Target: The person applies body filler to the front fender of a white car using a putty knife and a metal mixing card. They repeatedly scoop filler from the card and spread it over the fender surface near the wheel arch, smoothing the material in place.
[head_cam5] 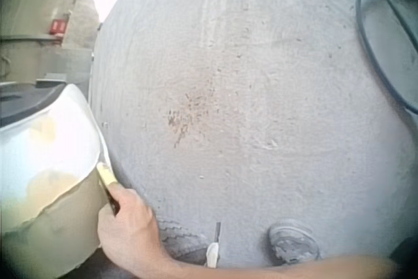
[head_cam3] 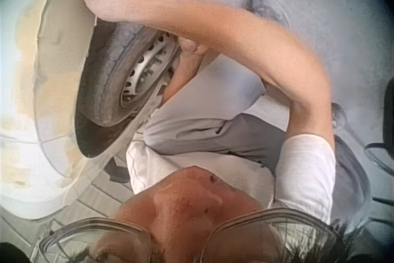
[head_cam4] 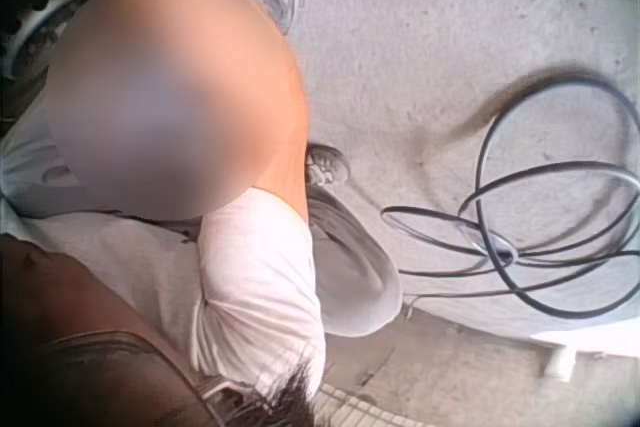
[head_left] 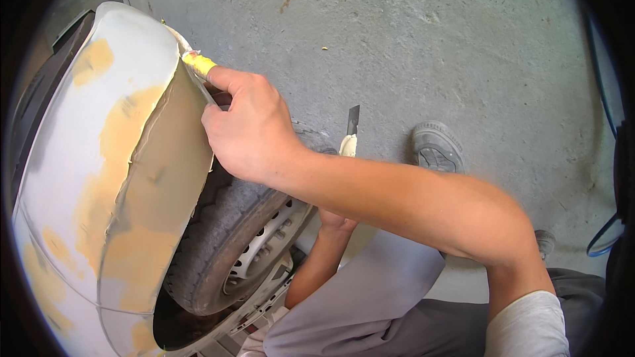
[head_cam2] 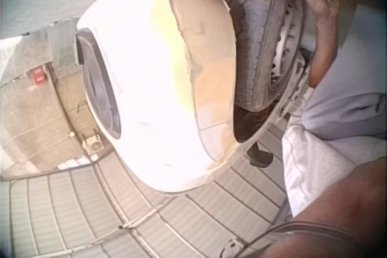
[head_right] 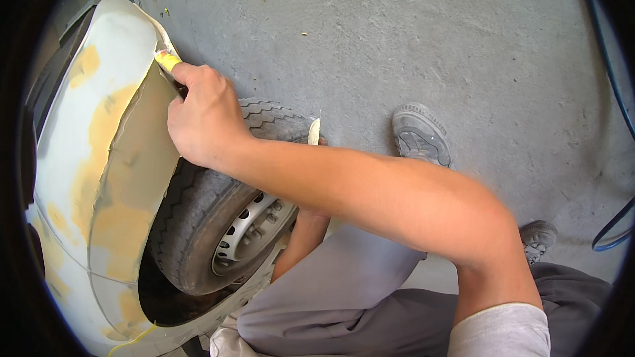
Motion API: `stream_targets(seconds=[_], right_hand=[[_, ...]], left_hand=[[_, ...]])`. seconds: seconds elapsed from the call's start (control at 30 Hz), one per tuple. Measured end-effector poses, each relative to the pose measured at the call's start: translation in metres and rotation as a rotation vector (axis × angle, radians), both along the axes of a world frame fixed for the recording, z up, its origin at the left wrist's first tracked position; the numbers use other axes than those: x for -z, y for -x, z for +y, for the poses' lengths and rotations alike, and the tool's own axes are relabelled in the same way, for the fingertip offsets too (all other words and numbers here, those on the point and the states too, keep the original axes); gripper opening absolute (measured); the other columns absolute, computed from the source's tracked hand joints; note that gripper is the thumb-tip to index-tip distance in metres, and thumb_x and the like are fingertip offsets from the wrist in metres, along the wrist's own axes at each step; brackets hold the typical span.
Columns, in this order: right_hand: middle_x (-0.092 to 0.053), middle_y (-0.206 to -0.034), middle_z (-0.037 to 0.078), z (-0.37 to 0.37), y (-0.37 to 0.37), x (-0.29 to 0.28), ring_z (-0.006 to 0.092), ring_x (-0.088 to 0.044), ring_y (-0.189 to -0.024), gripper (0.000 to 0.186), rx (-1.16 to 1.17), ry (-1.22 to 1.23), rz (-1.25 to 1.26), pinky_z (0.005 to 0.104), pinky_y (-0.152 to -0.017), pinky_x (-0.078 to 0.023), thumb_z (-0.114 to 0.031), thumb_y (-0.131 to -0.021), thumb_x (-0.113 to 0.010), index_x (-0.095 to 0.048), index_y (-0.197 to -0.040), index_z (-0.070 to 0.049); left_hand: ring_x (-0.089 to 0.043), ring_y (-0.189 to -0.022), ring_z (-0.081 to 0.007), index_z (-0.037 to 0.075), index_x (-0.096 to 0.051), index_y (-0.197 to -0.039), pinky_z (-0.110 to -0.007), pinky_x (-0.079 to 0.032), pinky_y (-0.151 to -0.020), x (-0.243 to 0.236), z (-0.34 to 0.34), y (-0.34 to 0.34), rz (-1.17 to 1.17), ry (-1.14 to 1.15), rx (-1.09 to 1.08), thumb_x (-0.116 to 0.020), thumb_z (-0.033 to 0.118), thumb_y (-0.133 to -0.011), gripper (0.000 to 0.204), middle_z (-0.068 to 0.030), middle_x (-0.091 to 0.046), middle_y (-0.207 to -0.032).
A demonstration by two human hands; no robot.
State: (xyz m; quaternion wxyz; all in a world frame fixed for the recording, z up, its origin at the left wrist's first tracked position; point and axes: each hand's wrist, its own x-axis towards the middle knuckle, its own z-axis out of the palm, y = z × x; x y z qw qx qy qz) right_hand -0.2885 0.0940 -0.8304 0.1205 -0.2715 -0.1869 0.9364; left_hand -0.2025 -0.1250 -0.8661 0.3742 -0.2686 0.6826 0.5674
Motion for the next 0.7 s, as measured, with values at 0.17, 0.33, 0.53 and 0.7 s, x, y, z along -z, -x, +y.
stream_targets(seconds=[0.17,0.33,0.53,0.7], right_hand=[[-0.066,-0.115,0.021,-0.015,-0.016,-0.021,0.0387,-0.065,-0.102,0.035,0.130,-0.130,-0.110,0.0433,-0.091,-0.052,-0.007,-0.092,-0.061,-0.066,-0.126,0.001],[-0.058,-0.119,0.025,-0.019,-0.035,-0.043,0.0443,-0.061,-0.107,0.037,0.225,-0.055,-0.051,0.0478,-0.095,-0.050,0.004,-0.083,-0.064,-0.063,-0.120,0.008],[-0.052,-0.126,0.024,-0.022,-0.056,-0.071,0.0433,-0.055,-0.117,0.051,0.252,-0.094,-0.028,0.0469,-0.101,-0.048,0.005,-0.082,-0.066,-0.061,-0.133,0.004],[-0.046,-0.128,0.024,-0.030,-0.065,-0.096,0.0437,-0.050,-0.117,0.067,0.300,-0.126,0.024,0.0463,-0.103,-0.045,0.001,-0.079,-0.077,-0.058,-0.144,-0.002]], left_hand=[[-0.055,-0.071,-0.0147,0.010,-0.053,-0.143,-0.033,-0.050,-0.064,0.000,-0.016,0.016,-0.219,-0.179,-0.072,-0.053,0.036,-0.110,0.042,-0.0022,-0.058,-0.087],[-0.030,-0.059,-0.0056,0.003,-0.046,-0.145,-0.022,-0.028,-0.055,0.005,-0.018,0.017,-0.281,-0.451,-0.026,-0.048,0.021,-0.110,0.039,0.0058,-0.034,-0.064],[-0.030,-0.058,-0.0056,0.003,-0.051,-0.147,-0.023,-0.026,-0.053,0.017,-0.009,0.013,-0.180,-0.599,0.039,-0.050,0.019,-0.109,0.041,0.0065,-0.042,-0.069],[-0.030,-0.059,-0.0058,0.003,-0.051,-0.148,-0.023,-0.025,-0.053,0.019,-0.006,0.010,-0.168,-0.575,0.010,-0.048,0.017,-0.109,0.041,0.0070,-0.043,-0.070]])
